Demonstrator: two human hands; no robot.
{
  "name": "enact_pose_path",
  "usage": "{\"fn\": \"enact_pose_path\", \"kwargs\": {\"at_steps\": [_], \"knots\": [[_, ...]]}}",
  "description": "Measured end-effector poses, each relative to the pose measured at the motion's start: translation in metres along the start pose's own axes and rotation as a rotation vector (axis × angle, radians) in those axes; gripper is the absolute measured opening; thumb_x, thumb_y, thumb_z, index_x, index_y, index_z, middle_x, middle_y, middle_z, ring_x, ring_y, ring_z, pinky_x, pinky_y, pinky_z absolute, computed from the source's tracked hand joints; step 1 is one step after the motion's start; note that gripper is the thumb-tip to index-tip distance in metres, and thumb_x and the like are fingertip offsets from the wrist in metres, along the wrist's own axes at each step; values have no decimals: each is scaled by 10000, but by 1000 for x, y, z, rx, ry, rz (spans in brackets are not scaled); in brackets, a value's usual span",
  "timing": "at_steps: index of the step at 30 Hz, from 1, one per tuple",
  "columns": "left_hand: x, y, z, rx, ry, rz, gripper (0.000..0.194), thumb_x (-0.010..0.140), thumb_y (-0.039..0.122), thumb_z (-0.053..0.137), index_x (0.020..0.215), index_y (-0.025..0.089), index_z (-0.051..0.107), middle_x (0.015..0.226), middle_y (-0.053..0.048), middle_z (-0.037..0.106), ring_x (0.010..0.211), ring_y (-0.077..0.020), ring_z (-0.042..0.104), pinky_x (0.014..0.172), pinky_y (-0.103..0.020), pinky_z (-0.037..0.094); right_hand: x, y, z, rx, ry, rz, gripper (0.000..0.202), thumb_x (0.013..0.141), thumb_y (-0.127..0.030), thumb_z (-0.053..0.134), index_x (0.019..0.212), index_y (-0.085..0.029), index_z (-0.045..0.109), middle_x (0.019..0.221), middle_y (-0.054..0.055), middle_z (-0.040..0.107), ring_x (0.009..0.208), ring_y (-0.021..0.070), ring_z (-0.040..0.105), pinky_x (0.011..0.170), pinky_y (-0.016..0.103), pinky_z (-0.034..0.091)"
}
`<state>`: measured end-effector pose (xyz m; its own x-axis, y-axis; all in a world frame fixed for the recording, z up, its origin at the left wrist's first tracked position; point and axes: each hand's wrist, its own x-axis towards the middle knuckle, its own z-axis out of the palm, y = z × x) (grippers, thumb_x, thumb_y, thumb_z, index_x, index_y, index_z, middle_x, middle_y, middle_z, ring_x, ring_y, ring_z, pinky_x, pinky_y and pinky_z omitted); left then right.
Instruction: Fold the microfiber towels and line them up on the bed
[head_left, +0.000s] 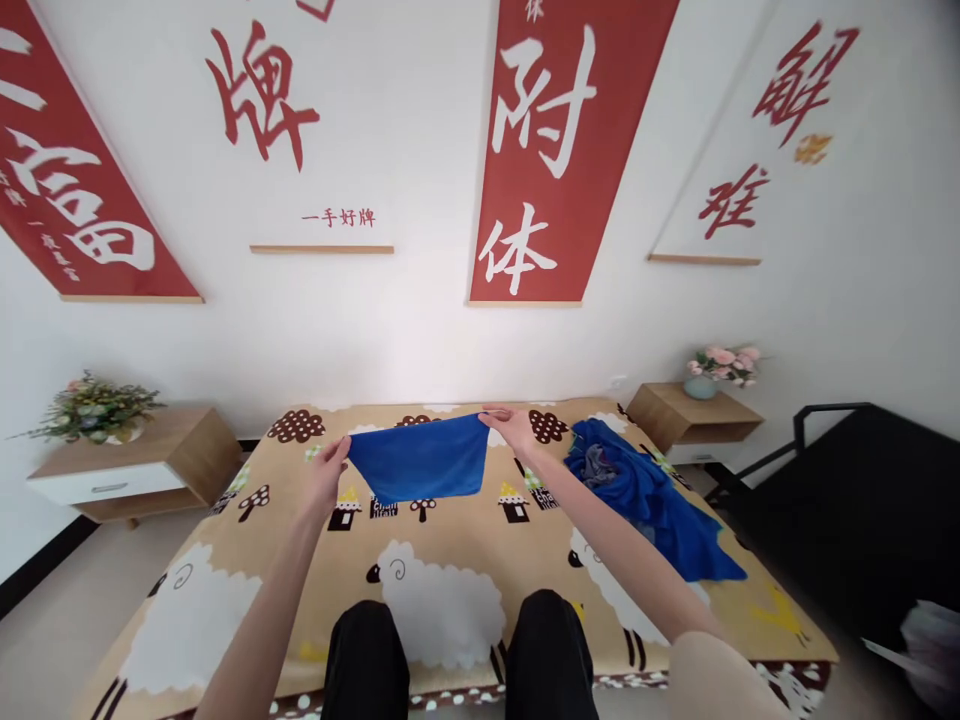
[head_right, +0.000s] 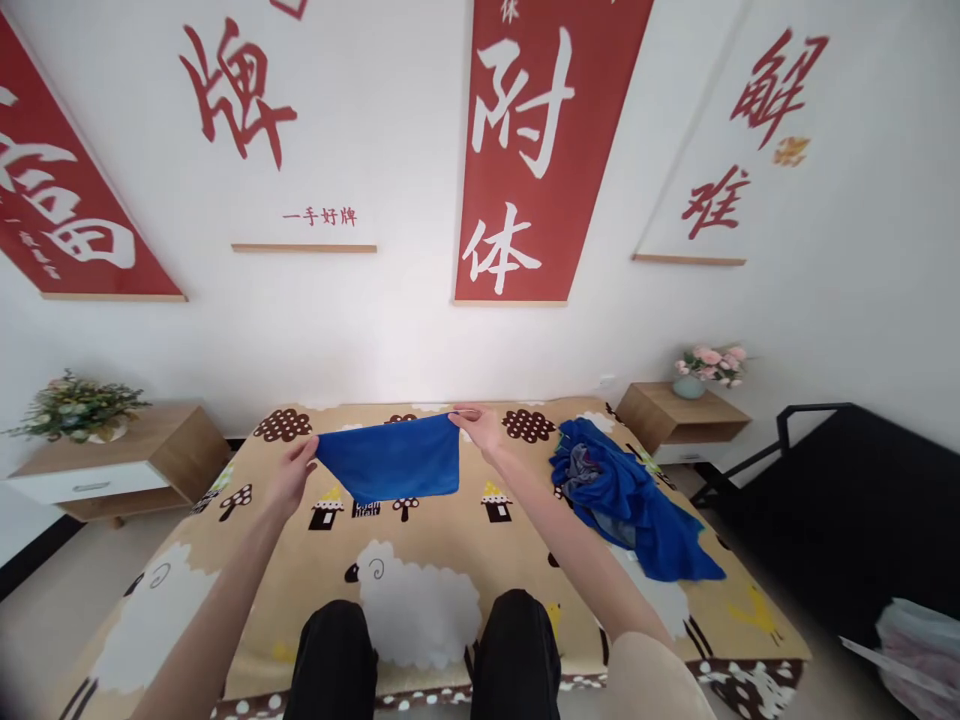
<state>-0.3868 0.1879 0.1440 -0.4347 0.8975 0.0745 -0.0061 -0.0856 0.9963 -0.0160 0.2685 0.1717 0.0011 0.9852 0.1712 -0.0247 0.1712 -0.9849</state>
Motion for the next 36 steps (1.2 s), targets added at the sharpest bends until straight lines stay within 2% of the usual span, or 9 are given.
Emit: {"fn": "enact_pose_path", "kwargs": {"at_steps": [3, 7, 11, 15, 19, 24, 28, 32, 36], "knots": [[2, 35, 1, -6, -79, -23, 730, 521, 769, 827, 945, 179, 749, 1024, -107, 734, 916, -208, 638, 739, -278, 459, -24, -23, -4, 71, 34, -12, 450, 575, -443, 916, 931, -198, 790, 960, 79, 799, 886, 222, 731, 845, 348, 557], [-6, 65, -4, 81, -41, 5, 703, 459, 729, 863, 885, 180, 759, 795, -38, 669, 747, -160, 548, 636, -256, 384, -52, -42, -12, 66, 57, 4, 494, 551, -468, 922, 946, -195, 802, 992, 98, 801, 935, 246, 723, 830, 353, 546], [-23, 80, -7, 21, -78, -48, 717, 375, 680, 914, 832, 156, 741, 678, 12, 571, 625, -105, 449, 591, -247, 351, -73, -49, -20, 36, 34, 31, 536, 534, -488, 932, 966, -193, 813, 965, 104, 803, 912, 239, 714, 803, 345, 530], [-43, 79, -9, -31, -129, -123, 705, 343, 631, 947, 816, 156, 725, 787, -26, 643, 686, -119, 542, 643, -252, 426, -95, -41, -26, 33, 36, 43, 530, 533, -495, 935, 946, -184, 815, 881, 85, 798, 811, 202, 693, 753, 322, 507], [-66, 59, -17, 17, -191, -163, 652, 411, 610, 943, 829, 154, 736, 866, -77, 692, 769, -168, 613, 652, -264, 459, -128, -15, -36, 36, 46, 144, 511, 563, -494, 927, 958, -187, 819, 878, 80, 794, 774, 190, 688, 688, 299, 484], [-98, 14, -38, 97, -327, -281, 574, 533, 622, 901, 829, 152, 756, 820, -95, 699, 770, -193, 631, 664, -289, 489, -177, 27, -51, 65, 58, 305, 478, 554, -483, 939, 906, -181, 826, 835, 79, 780, 710, 176, 664, 669, 304, 499], [-115, -19, -50, 116, -376, -365, 541, 562, 615, 897, 824, 160, 767, 798, -99, 698, 769, -205, 640, 653, -291, 494, -201, 52, -58, 52, 63, 421, 474, 539, -482, 951, 883, -182, 823, 843, 84, 780, 724, 180, 669, 654, 296, 498], [-111, -44, -48, 137, -389, -428, 524, 574, 614, 892, 812, 164, 767, 808, -96, 699, 794, -203, 639, 678, -290, 496, -199, 73, -57, 69, 53, 522, 416, 575, -429, 954, 884, -188, 816, 870, 88, 778, 715, 166, 662, 624, 273, 485], [-85, -74, -34, 139, -348, -462, 584, 523, 628, 895, 835, 154, 760, 850, -100, 710, 807, -200, 641, 713, -306, 497, -170, 96, -43, 48, 101, 548, 346, 588, -379, 940, 837, -189, 792, 820, 77, 763, 693, 160, 659, 605, 263, 489]]}}
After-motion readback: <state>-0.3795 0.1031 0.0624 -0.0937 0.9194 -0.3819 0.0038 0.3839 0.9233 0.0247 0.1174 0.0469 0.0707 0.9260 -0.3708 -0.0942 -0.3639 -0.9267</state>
